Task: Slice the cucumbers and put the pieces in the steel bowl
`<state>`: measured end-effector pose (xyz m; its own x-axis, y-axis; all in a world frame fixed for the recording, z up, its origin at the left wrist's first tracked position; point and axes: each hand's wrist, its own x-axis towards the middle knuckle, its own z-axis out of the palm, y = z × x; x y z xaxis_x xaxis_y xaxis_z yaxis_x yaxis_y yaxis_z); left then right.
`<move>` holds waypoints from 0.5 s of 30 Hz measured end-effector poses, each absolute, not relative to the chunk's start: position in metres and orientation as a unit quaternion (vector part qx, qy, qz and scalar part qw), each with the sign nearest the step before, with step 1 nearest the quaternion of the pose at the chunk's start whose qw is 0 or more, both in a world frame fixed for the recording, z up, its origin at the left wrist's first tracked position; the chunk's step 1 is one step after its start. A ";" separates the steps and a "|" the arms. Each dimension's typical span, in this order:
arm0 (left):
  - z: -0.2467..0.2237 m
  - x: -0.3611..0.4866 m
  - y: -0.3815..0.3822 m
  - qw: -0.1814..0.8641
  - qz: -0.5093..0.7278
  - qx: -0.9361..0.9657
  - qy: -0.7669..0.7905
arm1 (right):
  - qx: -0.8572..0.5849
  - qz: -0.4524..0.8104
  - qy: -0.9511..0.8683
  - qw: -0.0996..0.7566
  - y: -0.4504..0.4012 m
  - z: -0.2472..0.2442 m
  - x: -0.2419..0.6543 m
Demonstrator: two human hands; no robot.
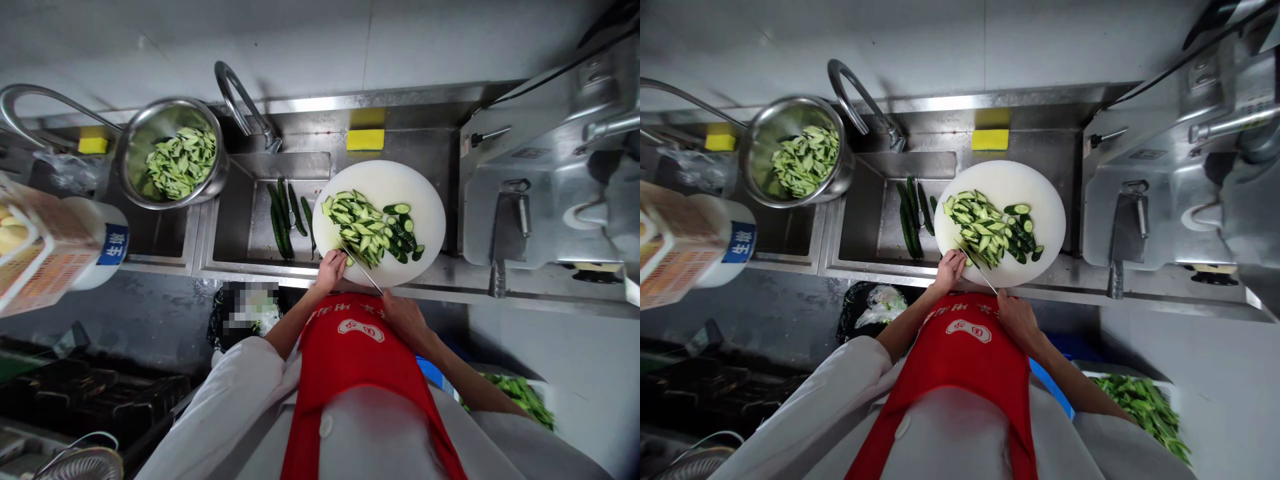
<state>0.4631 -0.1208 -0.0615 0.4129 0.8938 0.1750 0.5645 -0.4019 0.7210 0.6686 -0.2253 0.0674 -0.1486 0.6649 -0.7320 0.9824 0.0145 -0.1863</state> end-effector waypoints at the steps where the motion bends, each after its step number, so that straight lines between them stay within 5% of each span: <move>1: -0.062 0.463 -0.121 0.292 0.285 0.788 0.462 | 0.609 -0.344 0.677 0.229 -0.224 0.068 0.669; 15: -0.066 0.458 -0.123 0.292 0.300 0.784 0.459 | 0.612 -0.332 0.675 0.242 -0.217 0.068 0.665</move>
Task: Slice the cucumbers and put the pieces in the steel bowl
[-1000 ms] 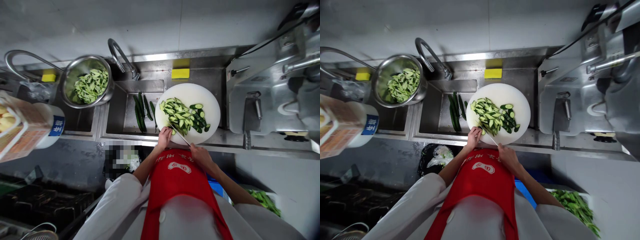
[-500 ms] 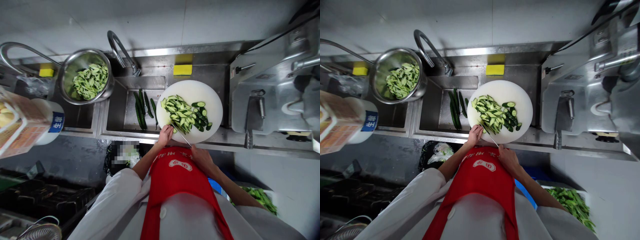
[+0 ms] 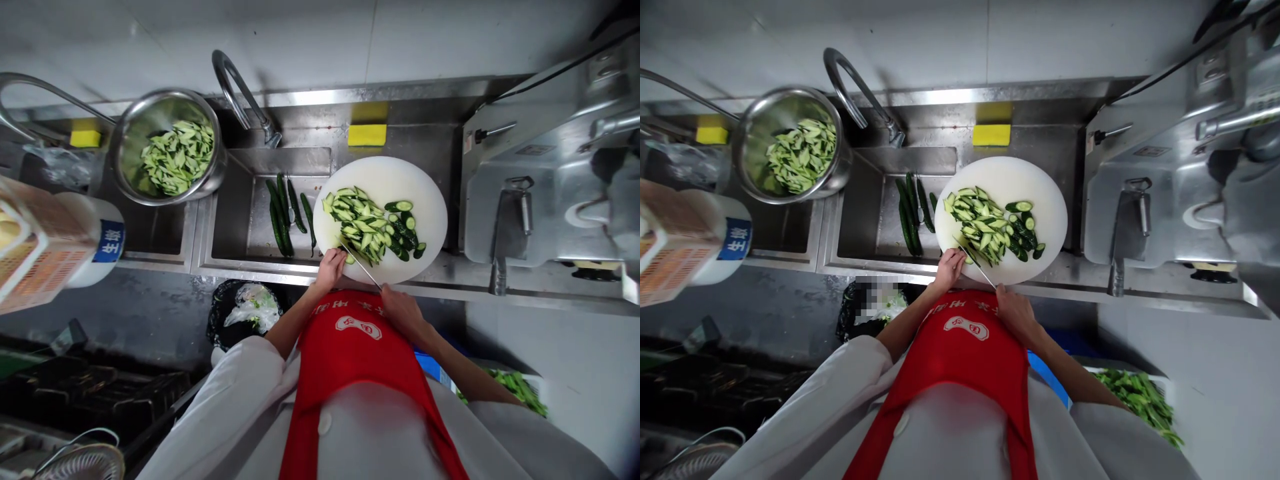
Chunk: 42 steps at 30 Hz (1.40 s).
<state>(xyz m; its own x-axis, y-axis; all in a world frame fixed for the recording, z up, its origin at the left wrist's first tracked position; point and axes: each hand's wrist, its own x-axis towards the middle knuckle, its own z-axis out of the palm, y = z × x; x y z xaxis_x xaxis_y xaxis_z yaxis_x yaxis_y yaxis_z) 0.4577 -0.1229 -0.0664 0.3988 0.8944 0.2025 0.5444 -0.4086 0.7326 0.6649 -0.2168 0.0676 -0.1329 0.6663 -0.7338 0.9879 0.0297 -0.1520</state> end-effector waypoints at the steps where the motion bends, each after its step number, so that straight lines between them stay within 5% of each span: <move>1: -0.067 0.458 -0.123 0.291 0.300 0.785 0.458 | 0.611 -0.331 0.677 0.242 -0.217 0.068 0.665; 42: -0.090 0.445 -0.127 0.285 0.344 0.796 0.408 | 0.604 -0.303 0.702 0.226 -0.217 0.053 0.661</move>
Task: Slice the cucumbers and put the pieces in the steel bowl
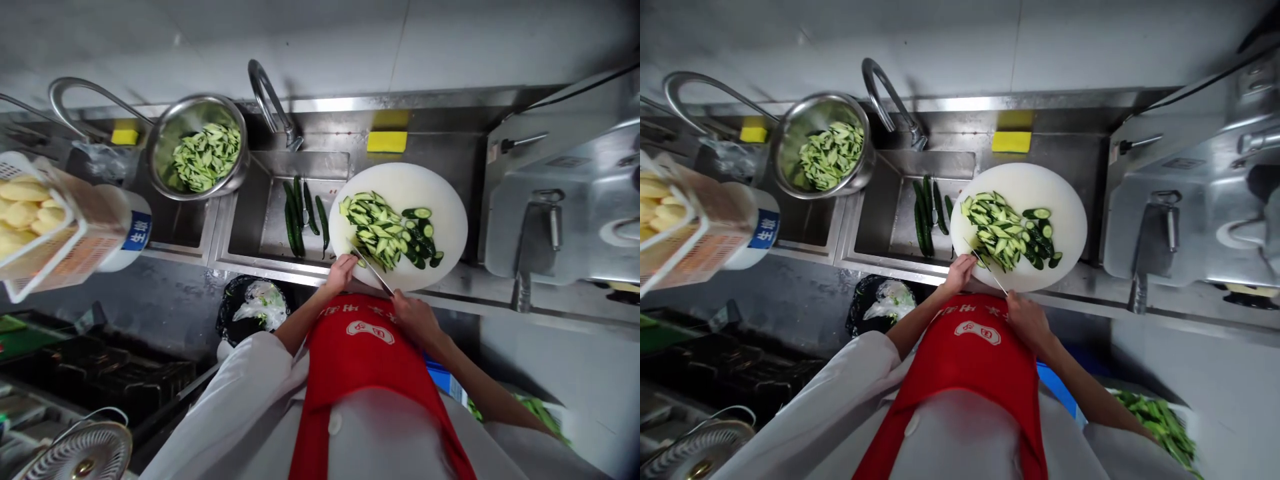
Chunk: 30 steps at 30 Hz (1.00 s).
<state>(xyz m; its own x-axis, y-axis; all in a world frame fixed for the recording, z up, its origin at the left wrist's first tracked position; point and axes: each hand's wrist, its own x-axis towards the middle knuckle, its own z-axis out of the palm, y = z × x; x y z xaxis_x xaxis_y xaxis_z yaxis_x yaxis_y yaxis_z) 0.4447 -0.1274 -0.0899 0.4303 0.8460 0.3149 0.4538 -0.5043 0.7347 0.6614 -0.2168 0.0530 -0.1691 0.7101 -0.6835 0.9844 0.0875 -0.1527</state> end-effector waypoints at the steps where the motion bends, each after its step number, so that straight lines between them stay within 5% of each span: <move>1: -0.089 0.445 -0.127 0.289 0.340 0.797 0.408 | 0.605 -0.299 0.703 0.224 -0.217 0.052 0.662; 21: -0.084 0.443 -0.130 0.286 0.341 0.794 0.415 | 0.608 -0.328 0.690 0.215 -0.214 0.044 0.671; 30: 0.016 0.490 -0.029 0.214 0.462 0.715 0.479 | 0.602 -0.323 0.705 0.188 -0.231 0.074 0.690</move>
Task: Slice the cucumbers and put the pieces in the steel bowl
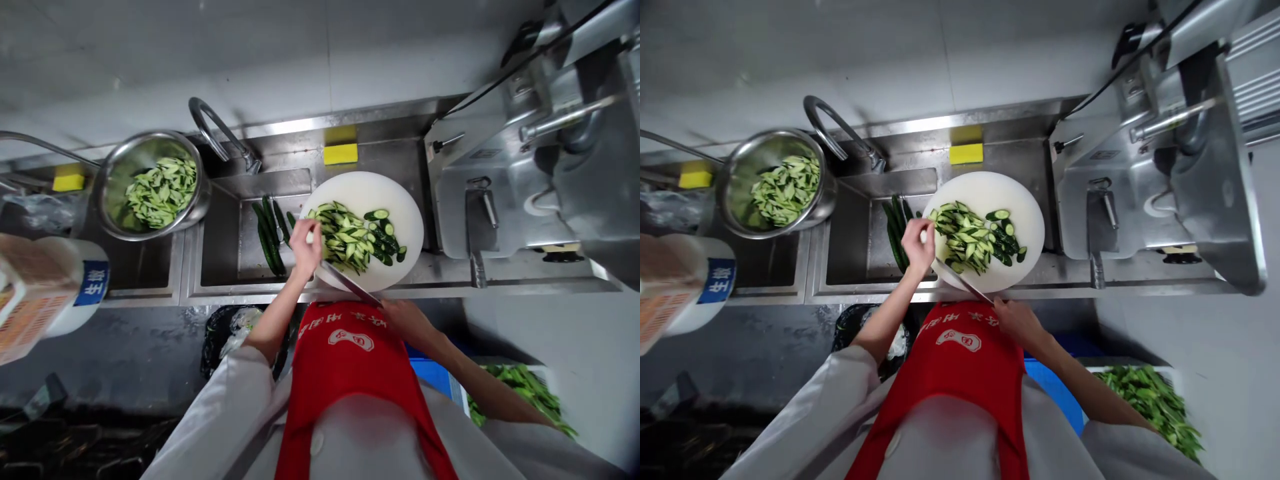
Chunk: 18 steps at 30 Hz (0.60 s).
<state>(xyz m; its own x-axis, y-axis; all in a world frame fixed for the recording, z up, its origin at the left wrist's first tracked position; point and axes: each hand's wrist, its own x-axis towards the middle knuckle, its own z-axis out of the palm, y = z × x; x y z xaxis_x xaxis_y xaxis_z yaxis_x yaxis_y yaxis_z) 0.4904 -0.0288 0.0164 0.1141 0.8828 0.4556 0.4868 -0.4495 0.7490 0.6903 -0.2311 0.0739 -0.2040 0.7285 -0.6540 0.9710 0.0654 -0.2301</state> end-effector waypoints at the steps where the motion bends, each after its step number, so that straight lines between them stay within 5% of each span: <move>1: 0.019 0.515 -0.009 0.237 0.436 0.743 0.449 | 0.595 -0.327 0.709 0.188 -0.232 0.073 0.689; 10: -0.052 0.681 0.065 0.349 0.117 0.879 0.304 | 0.637 -0.329 0.679 0.158 -0.222 0.051 0.673; 18: 0.008 0.582 0.077 0.494 0.321 0.720 0.366 | 0.654 -0.318 0.668 0.160 -0.226 0.048 0.684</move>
<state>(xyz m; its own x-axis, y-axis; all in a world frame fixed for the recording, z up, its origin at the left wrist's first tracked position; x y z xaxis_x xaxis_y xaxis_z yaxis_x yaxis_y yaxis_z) 0.5820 0.0775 0.0081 0.5247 0.8453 0.1007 0.2099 -0.2432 0.9470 0.6835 -0.2257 0.0476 -0.0944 0.7718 -0.6288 0.9748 -0.0567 -0.2159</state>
